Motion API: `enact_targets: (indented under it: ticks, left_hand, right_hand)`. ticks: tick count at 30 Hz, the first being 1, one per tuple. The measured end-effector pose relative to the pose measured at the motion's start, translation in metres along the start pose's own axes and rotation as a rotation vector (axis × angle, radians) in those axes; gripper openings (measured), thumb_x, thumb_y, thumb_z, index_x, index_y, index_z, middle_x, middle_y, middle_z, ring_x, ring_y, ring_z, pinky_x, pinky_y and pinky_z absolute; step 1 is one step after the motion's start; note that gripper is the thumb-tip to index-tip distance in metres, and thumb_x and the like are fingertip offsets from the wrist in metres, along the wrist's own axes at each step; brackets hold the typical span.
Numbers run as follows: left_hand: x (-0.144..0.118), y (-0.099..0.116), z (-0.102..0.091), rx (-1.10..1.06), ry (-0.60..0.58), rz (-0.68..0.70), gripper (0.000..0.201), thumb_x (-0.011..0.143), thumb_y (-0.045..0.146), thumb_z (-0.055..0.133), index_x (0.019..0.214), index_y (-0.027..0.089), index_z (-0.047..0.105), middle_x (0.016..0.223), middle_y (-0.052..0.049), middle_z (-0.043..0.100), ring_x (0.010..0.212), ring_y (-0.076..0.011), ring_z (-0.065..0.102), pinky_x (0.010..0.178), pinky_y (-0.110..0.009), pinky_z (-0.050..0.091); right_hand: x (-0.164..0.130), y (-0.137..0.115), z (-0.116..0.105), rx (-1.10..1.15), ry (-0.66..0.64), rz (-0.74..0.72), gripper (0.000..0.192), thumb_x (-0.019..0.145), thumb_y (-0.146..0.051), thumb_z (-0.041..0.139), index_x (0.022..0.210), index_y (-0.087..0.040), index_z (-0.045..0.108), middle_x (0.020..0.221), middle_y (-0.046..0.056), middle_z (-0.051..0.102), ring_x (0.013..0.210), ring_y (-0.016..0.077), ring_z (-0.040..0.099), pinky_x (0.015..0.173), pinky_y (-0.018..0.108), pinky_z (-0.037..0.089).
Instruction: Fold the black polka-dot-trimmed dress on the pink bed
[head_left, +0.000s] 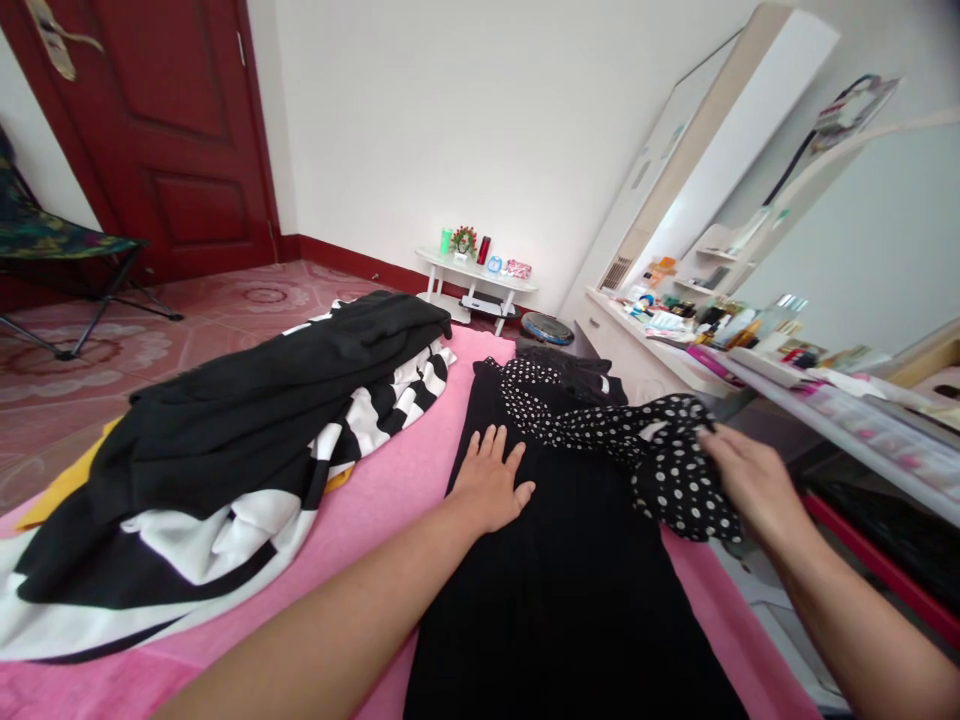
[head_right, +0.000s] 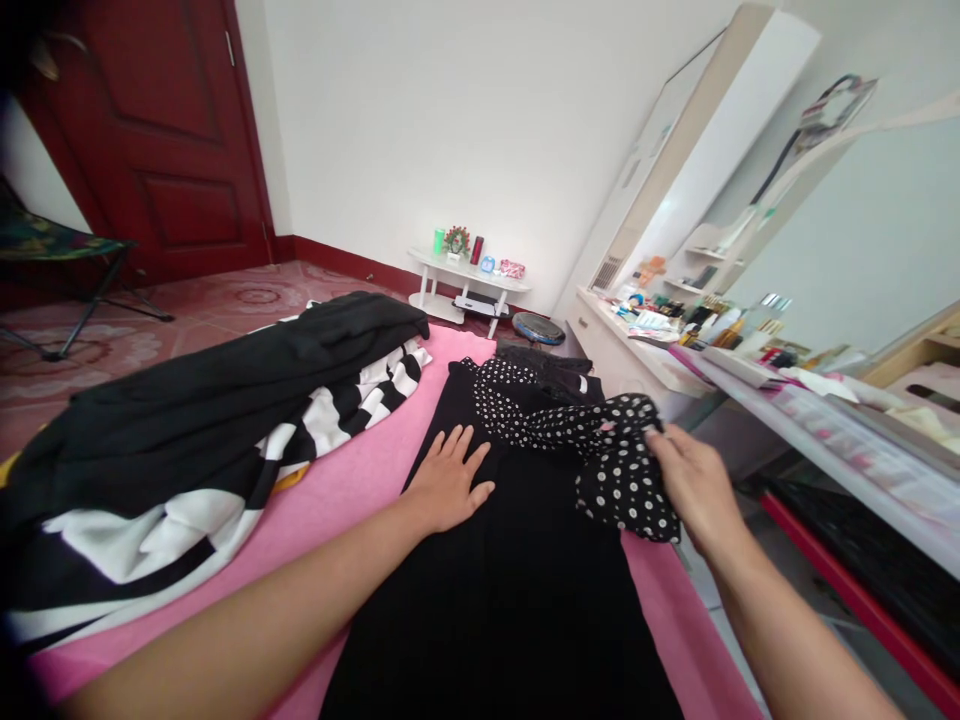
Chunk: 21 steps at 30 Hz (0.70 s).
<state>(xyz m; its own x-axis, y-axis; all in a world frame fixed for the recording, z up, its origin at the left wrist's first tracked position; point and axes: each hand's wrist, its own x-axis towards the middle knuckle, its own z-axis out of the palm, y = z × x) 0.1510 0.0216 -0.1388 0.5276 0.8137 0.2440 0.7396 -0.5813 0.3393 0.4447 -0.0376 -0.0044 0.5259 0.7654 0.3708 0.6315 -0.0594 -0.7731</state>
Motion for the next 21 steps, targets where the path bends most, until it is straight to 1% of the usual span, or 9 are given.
enact_targets:
  ticks: [2,4,6,8,10,13,16,19,21]
  left_hand:
    - [0.000,-0.001,0.000,-0.017,0.007,0.007,0.065,0.089,0.057,0.032,0.142,0.020,0.037,0.153,-0.013,0.019,0.141,-0.0337,0.012,0.113,-0.053,0.008]
    - [-0.001,-0.001,-0.001,-0.032,0.015,0.033,0.061,0.089,0.056,0.034,0.140,0.023,0.041,0.154,-0.009,0.018,0.140,-0.0350,0.013,0.112,-0.054,0.008]
    - [-0.001,-0.002,-0.003,-0.041,0.015,0.063,0.057,0.088,0.054,0.035,0.137,0.026,0.044,0.154,-0.004,0.020,0.140,-0.0361,0.014,0.112,-0.055,0.009]
    - [-0.001,-0.003,-0.004,-0.043,0.015,0.073,0.055,0.089,0.054,0.035,0.135,0.027,0.046,0.154,-0.002,0.022,0.140,-0.0369,0.014,0.112,-0.056,0.010]
    - [-0.001,-0.004,-0.004,-0.043,0.015,0.076,0.055,0.089,0.054,0.035,0.135,0.026,0.046,0.153,-0.002,0.023,0.139,-0.0373,0.014,0.111,-0.057,0.010]
    - [-0.001,-0.004,-0.003,-0.044,0.009,0.087,0.056,0.089,0.055,0.034,0.135,0.026,0.045,0.153,-0.002,0.024,0.139,-0.0372,0.014,0.111,-0.057,0.010]
    - [-0.001,-0.004,-0.003,-0.058,0.008,0.082,0.056,0.088,0.055,0.035,0.135,0.026,0.045,0.153,-0.003,0.024,0.140,-0.0370,0.013,0.111,-0.058,0.009]
    - [0.000,-0.004,-0.005,-0.109,0.004,0.076,0.054,0.087,0.053,0.040,0.133,0.026,0.047,0.152,-0.004,0.027,0.140,-0.0363,0.014,0.112,-0.058,0.009]
    - [0.002,-0.004,-0.007,-0.188,0.037,0.039,0.049,0.089,0.049,0.040,0.130,0.024,0.051,0.149,-0.005,0.033,0.139,-0.0339,0.020,0.112,-0.055,0.012]
  right_hand:
    - [0.010,-0.003,0.009,0.128,-0.008,0.164,0.022,0.071,-0.033,0.065,0.078,-0.011,0.068,0.074,0.011,0.067,0.065,0.0181,0.060,0.062,0.030,0.042]
    - [0.026,-0.007,0.016,0.163,0.079,0.205,0.024,0.076,-0.032,0.060,0.081,-0.010,0.067,0.076,0.011,0.067,0.060,0.0154,0.057,0.061,0.030,0.040]
    - [0.048,-0.015,0.018,0.078,0.118,0.130,0.030,0.080,-0.034,0.055,0.084,-0.008,0.068,0.080,0.013,0.068,0.059,0.0134,0.055,0.063,0.031,0.038]
    - [0.072,-0.025,0.012,-0.016,0.115,0.052,0.031,0.078,-0.035,0.060,0.083,-0.006,0.070,0.082,0.014,0.068,0.064,0.0132,0.055,0.068,0.032,0.037]
    - [0.093,-0.037,0.001,-0.131,0.199,-0.045,0.034,0.075,-0.036,0.063,0.085,-0.005,0.072,0.086,0.015,0.068,0.071,0.0139,0.055,0.072,0.032,0.035]
    - [0.115,-0.054,-0.013,-0.489,0.209,-0.091,0.042,0.076,-0.042,0.062,0.092,-0.005,0.073,0.093,0.017,0.068,0.075,0.0149,0.054,0.071,0.033,0.034]
    - [0.116,-0.073,-0.013,-0.690,0.071,-0.060,0.047,0.073,-0.047,0.064,0.094,-0.006,0.073,0.089,0.017,0.069,0.069,0.0140,0.053,0.067,0.034,0.033]
    - [0.093,-0.102,-0.001,-0.528,0.102,-0.179,0.050,0.075,-0.050,0.060,0.096,-0.006,0.073,0.078,0.013,0.069,0.059,0.0101,0.050,0.061,0.031,0.034]
    - [0.067,-0.127,0.010,-0.401,0.053,-0.260,0.049,0.076,-0.049,0.060,0.094,-0.005,0.072,0.069,0.009,0.068,0.051,0.0076,0.048,0.056,0.027,0.034]
